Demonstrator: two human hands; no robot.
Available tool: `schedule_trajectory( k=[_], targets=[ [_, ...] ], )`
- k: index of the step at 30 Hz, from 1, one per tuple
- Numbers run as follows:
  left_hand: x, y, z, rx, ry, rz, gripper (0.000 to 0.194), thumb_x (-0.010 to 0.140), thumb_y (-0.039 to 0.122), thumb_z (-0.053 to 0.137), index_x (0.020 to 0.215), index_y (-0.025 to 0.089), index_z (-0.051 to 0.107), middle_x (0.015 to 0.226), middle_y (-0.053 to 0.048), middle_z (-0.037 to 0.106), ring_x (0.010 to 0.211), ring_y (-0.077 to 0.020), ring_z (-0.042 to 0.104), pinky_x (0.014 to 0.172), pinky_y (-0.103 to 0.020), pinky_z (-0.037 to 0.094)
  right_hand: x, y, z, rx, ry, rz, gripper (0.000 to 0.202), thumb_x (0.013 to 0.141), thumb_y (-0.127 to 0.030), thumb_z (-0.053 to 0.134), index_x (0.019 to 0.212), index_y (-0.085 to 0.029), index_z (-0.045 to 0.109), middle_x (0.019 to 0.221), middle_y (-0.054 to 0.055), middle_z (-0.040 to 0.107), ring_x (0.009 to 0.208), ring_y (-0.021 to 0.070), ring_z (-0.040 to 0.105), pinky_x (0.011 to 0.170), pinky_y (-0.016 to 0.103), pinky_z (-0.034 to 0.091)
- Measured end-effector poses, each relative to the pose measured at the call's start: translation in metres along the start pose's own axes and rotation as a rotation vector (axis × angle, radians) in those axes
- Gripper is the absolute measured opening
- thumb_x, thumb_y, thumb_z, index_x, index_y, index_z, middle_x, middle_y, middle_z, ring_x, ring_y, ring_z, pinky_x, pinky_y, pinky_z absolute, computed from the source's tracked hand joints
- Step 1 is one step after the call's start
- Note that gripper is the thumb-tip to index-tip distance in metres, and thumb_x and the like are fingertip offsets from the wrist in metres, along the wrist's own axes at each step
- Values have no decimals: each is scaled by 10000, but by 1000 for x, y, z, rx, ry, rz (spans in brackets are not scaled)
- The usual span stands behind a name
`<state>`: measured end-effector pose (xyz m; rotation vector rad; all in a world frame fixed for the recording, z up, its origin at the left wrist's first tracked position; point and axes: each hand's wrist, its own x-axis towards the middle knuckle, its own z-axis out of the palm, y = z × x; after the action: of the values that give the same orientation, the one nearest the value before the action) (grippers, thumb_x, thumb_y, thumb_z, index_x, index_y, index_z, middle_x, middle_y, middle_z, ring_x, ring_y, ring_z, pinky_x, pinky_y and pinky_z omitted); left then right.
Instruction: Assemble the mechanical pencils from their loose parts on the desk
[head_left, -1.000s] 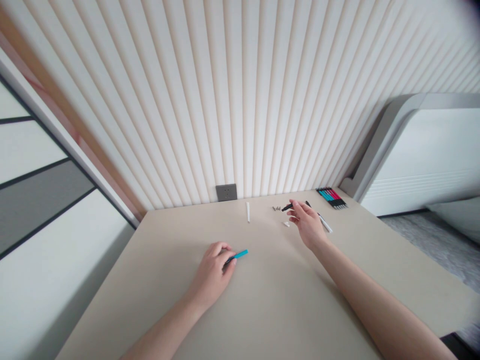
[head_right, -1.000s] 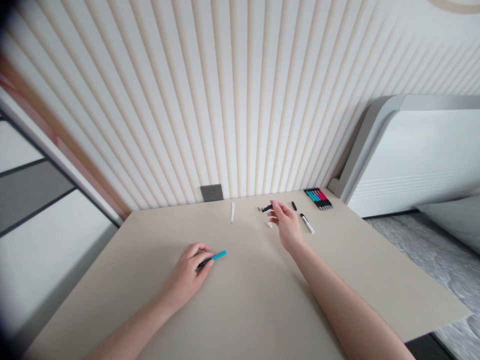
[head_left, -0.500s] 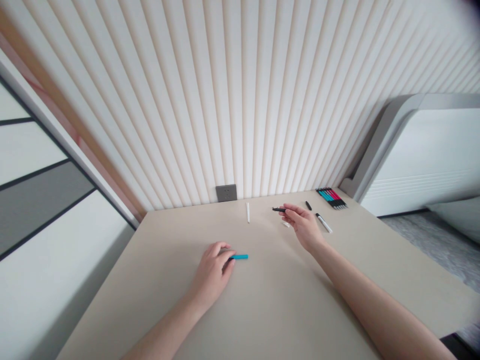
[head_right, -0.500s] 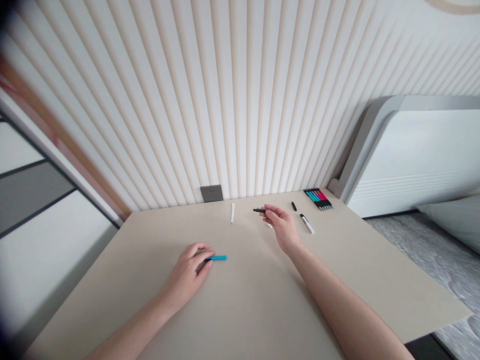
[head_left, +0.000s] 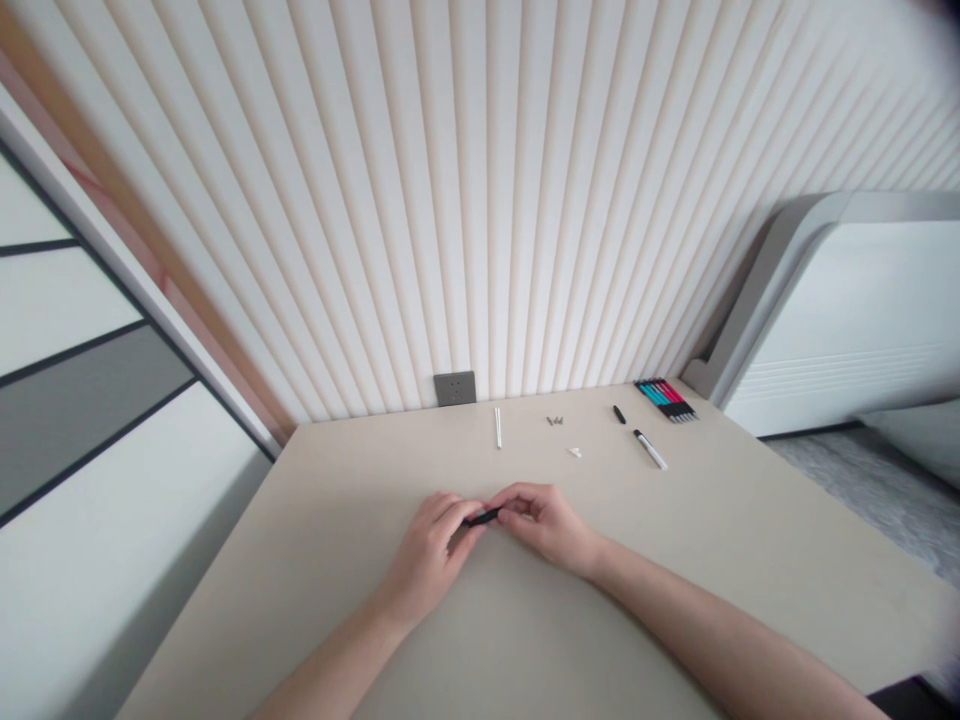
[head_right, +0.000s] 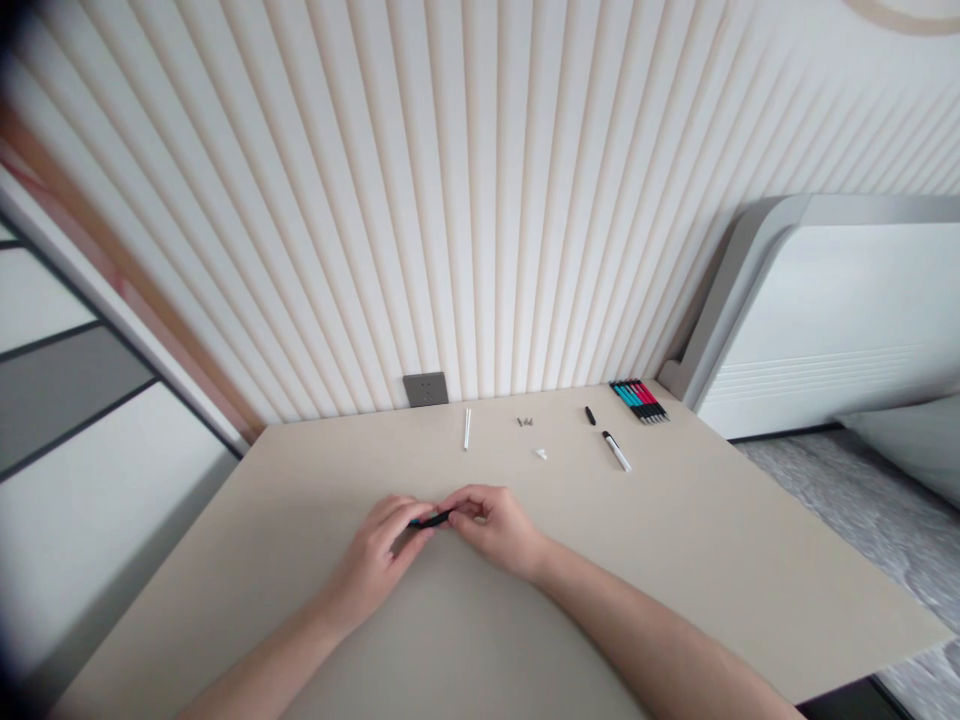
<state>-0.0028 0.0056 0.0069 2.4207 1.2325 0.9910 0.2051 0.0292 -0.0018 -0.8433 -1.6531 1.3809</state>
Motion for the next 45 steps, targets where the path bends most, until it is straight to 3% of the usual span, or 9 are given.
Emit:
schedule_trajectory(
  k=[4,13,17,20,25,30,33,38,45],
  targets=[
    [1,3,-1,-4,2,19,84,924,213,559,994,206,605,914,-40,650,884,-192,596,823,-342,489,-2,0,2,-94,1,-37,173,871,-231,576,990,-182,691,913,59,728,852,178,679,797,308,519],
    [2,0,2,55,5,-1,136,868,143,612,985,210,611,932,-35,636,906,-205,593,829,-352,483,-3,-6,-4,-276,26,-140,222,853,-146,552,1009,-202,699,895,31,722,831,155,669,788,276,517],
    [1,-2,3,185,22,-66,229,831,124,636,1040,217,627,990,-47,631,965,-237,592,866,-404,479,2,-5,-18,-416,163,-178,236,847,-118,526,981,-208,697,920,26,719,851,150,666,811,274,512],
    [0,-4,3,251,-15,-111,184,837,143,637,1004,220,648,993,-45,627,966,-247,592,864,-428,475,6,3,-32,-535,253,-181,231,853,-114,507,956,-206,692,968,35,712,886,156,661,825,283,508],
    [0,-5,2,239,-56,-113,80,885,181,593,922,226,648,966,-33,634,946,-230,595,857,-413,471,8,11,-46,-727,213,-140,251,844,-79,493,952,-204,682,982,40,700,898,164,650,845,297,498],
    [1,-5,2,194,-23,-100,117,942,214,515,1000,221,616,958,-37,656,924,-216,607,824,-383,485,4,-1,-38,-920,175,-153,261,854,-106,516,1023,-207,687,1033,69,690,1003,226,605,918,380,460],
    [1,-5,1,235,18,-41,156,949,195,495,1030,221,625,959,-46,655,897,-207,612,801,-365,491,-3,-9,-18,-838,170,-176,301,886,-145,502,1138,-207,654,1096,80,671,1003,215,603,926,366,457],
    [3,1,-5,425,76,149,207,929,144,527,1072,220,656,1002,-74,649,968,-231,592,879,-414,452,-12,-11,16,-534,71,-83,395,863,-117,497,1231,-209,608,1020,53,686,788,142,632,766,257,499],
    [6,13,-17,581,0,380,296,956,85,443,1166,195,622,1045,-77,672,1065,-242,572,1005,-479,380,-5,-3,13,-411,54,-19,318,811,-116,547,1062,-227,708,809,4,679,687,139,571,668,238,458]
  ],
)
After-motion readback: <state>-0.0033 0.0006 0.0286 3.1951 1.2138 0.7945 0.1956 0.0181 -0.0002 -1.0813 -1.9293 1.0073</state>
